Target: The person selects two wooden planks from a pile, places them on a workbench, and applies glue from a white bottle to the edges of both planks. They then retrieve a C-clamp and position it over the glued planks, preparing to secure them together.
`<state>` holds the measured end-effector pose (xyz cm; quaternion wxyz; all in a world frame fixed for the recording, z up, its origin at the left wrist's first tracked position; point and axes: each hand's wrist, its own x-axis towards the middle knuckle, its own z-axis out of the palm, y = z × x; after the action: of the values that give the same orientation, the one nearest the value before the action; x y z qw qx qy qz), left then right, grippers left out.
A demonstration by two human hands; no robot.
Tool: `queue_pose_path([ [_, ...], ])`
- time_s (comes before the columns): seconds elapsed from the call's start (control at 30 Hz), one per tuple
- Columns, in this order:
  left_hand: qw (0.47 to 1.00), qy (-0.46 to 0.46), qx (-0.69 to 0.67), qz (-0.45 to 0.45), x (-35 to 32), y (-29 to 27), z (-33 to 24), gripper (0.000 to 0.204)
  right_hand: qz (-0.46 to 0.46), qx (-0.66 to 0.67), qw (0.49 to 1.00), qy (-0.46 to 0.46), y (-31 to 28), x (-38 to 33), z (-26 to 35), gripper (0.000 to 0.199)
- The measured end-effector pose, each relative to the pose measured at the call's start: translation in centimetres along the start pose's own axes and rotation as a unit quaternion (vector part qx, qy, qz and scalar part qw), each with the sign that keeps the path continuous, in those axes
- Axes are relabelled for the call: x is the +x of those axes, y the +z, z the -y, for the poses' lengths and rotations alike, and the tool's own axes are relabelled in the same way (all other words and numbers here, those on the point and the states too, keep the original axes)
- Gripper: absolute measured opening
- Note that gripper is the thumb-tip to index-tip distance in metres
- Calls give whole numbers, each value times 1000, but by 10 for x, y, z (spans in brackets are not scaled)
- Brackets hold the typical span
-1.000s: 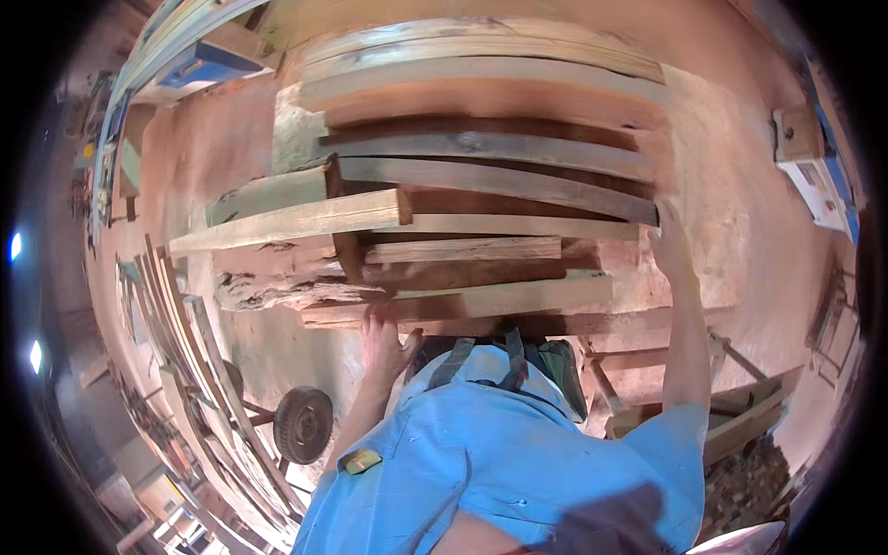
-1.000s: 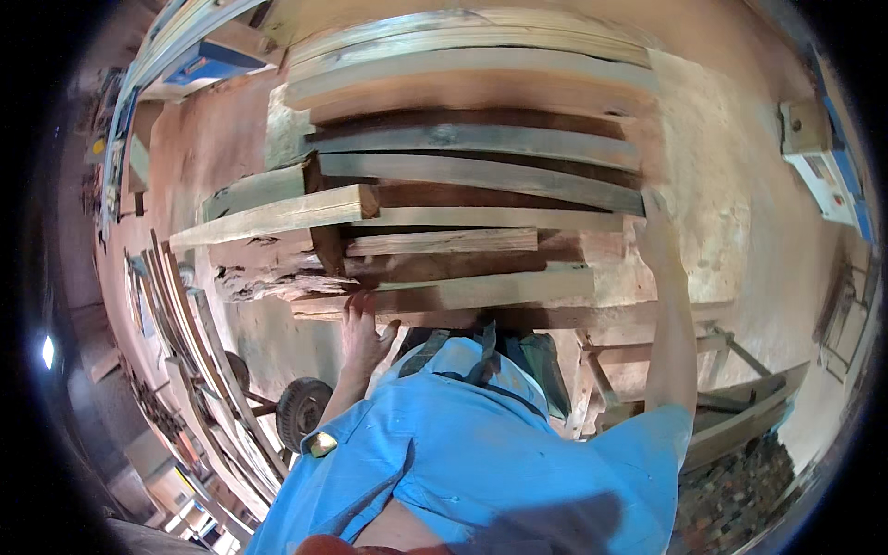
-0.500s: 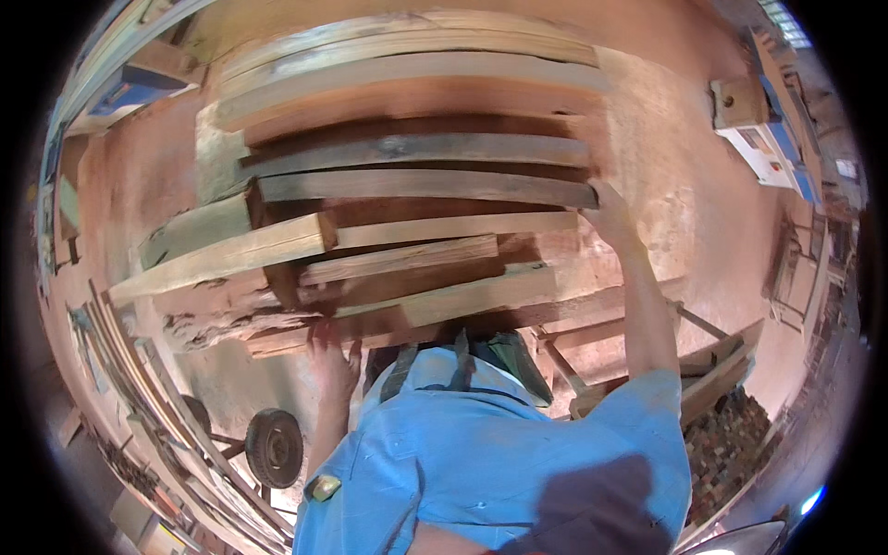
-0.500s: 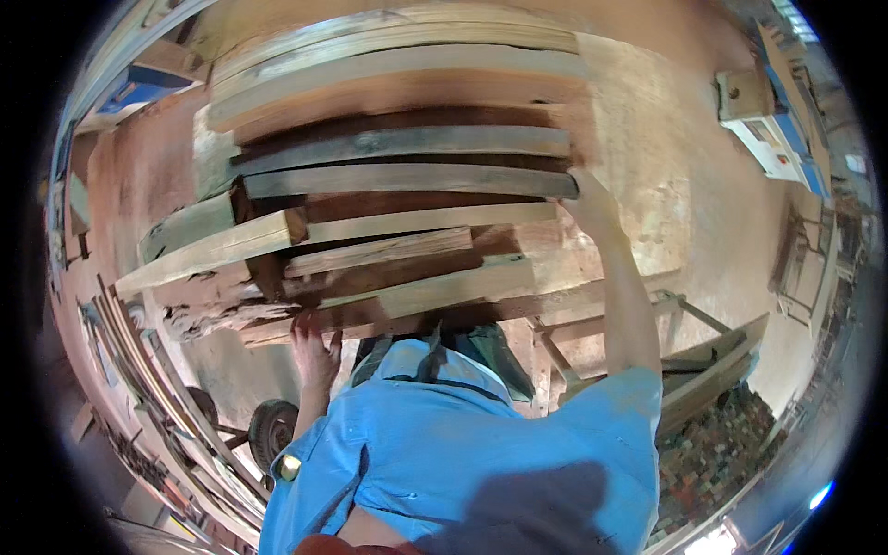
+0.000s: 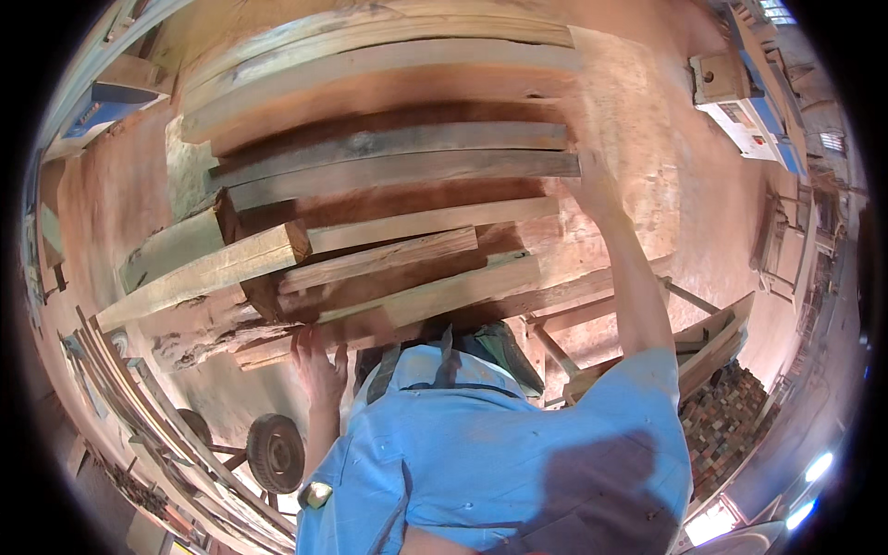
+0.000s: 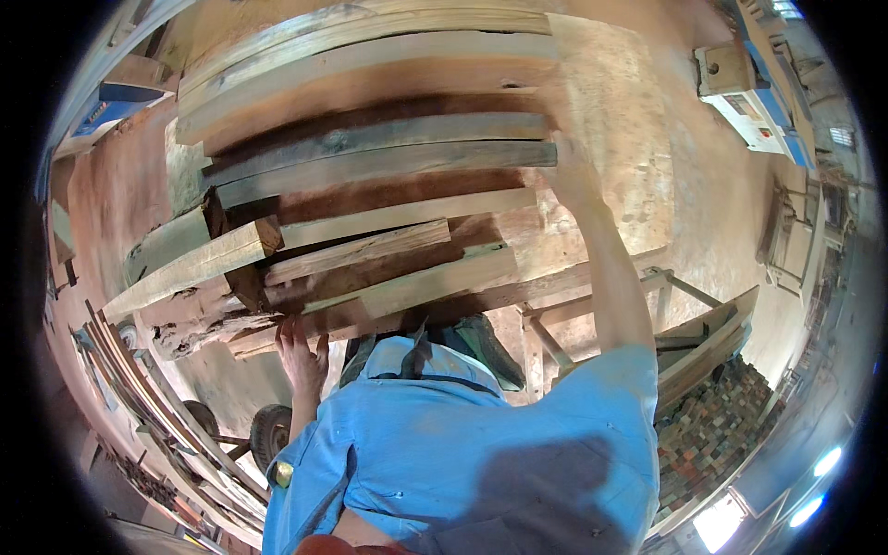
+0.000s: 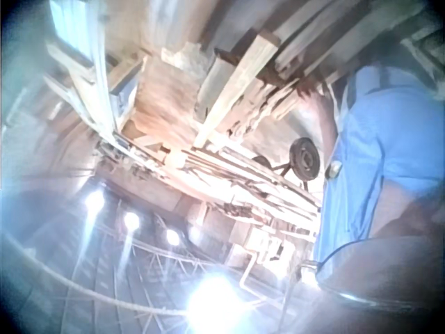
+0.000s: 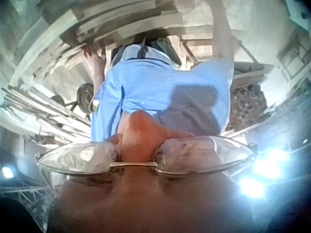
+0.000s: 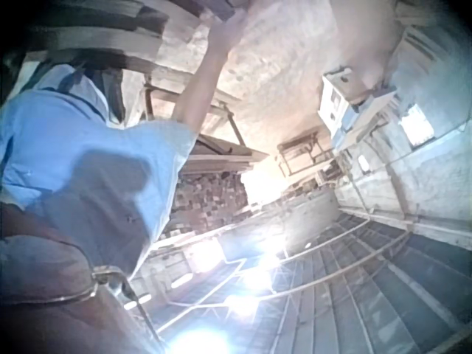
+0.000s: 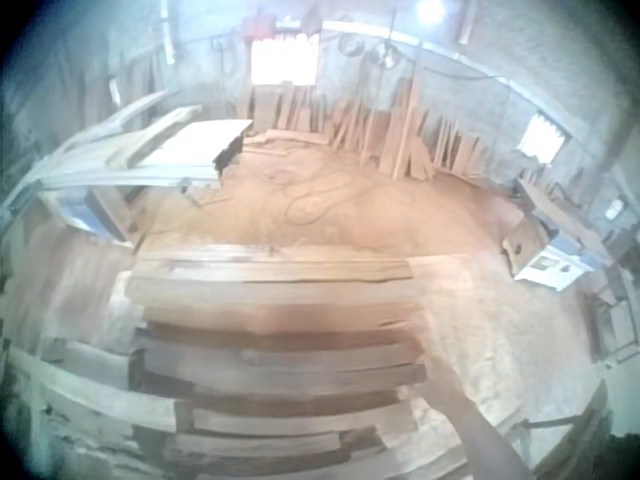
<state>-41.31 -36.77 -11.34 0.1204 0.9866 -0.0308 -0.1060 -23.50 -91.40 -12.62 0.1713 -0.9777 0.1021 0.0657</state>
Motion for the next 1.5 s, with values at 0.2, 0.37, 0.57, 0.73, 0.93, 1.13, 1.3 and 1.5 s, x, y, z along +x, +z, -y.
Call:
queue_pose_path([
  [0.2,1000,-7,-11,5,4,-3,-3,62,-18,-31,983,-178,8,3,86,78],
  [0.37,1000,24,1,-19,3,4,2,58,-34,-39,959,-278,53,14,166,79],
  [0.57,1000,16,20,-13,1,9,1,59,38,-75,957,-276,80,27,244,82],
  [0.73,999,28,25,-16,1,8,2,60,49,-98,961,-254,96,42,247,84],
  [0.93,999,35,15,-26,2,9,3,59,60,-83,955,-277,86,46,241,86],
  [1.13,999,38,13,-22,3,7,4,61,44,-61,954,-290,76,50,240,77],
  [1.3,999,45,-7,-27,3,7,4,59,51,-51,952,-296,67,64,220,77],
  [1.5,999,15,-16,-31,-1,8,5,63,20,-81,954,-289,78,66,203,88],
])
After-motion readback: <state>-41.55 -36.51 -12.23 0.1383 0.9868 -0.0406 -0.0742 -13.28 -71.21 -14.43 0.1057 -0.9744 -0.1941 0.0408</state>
